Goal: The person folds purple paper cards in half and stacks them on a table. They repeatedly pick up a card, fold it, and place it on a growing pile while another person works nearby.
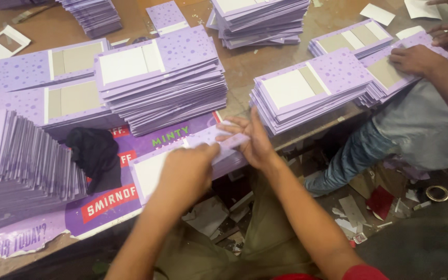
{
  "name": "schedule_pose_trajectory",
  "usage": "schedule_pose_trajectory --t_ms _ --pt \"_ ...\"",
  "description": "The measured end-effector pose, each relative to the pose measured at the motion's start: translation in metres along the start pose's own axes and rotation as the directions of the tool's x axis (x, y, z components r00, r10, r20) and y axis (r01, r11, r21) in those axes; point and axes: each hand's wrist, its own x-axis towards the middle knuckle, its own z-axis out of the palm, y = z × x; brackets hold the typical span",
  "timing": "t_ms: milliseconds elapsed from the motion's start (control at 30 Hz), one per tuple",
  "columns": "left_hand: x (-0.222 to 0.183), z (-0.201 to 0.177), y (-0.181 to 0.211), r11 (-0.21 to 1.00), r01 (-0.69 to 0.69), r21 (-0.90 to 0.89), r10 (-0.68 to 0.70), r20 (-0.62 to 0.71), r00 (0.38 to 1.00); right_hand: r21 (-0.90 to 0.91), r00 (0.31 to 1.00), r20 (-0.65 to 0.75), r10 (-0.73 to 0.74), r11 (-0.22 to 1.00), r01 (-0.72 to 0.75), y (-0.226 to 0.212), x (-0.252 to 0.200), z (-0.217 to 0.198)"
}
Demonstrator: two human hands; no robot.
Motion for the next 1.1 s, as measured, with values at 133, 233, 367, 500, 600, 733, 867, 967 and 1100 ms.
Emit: schedule_pose_trajectory --t_ms 133,233,367,500,600,733,867,967,1100 --pt "-0.003 0.006 0.023 0.993 -0.083 0.08 0.073 0.12 0.99 -0.089 0.987 0.15 0.055 0.995 -0.042 -0.011 -0.002 0.0" --pt "-0.006 0.013 0.028 0.972 -0.12 0.202 0.104 0.089 0.991 -0.212 0.954 0.297 0.03 0.977 0.035 -0.013 -0.007 -0.004" --pt "0.0 0.036 0.027 0.916 -0.104 0.387 0.082 0.072 0.994 -0.407 0.981 0.191 0.034 0.912 0.048 -0.015 0.003 0.002" --pt "0.006 0.057 0.003 0.969 -0.054 0.242 -0.018 0.285 0.958 -0.636 0.999 -0.039 0.036 0.77 -0.052 -0.014 0.018 0.006" --pt "0.007 0.068 -0.027 0.983 -0.086 0.159 0.059 0.168 0.984 -0.789 0.999 0.022 -0.048 0.613 0.046 -0.015 0.032 0.0" --pt "0.003 0.076 -0.06 0.993 0.074 0.088 -0.088 0.165 0.982 -0.874 0.994 0.027 -0.103 0.48 0.074 -0.013 0.041 -0.003" --pt "-0.002 0.083 -0.067 0.996 0.08 0.025 -0.082 0.095 0.992 -0.97 0.964 0.062 -0.259 0.21 0.119 -0.013 0.038 0.013" --pt "-0.006 0.088 -0.067 0.996 0.091 0.005 -0.091 0.087 0.992 -0.995 0.951 0.026 -0.31 0.08 0.053 -0.013 0.033 0.027" --pt "-0.004 0.086 -0.069 0.996 0.089 0.011 -0.09 0.064 0.994 -1.0 0.954 -0.03 -0.298 0.012 -0.028 -0.02 0.034 0.048"
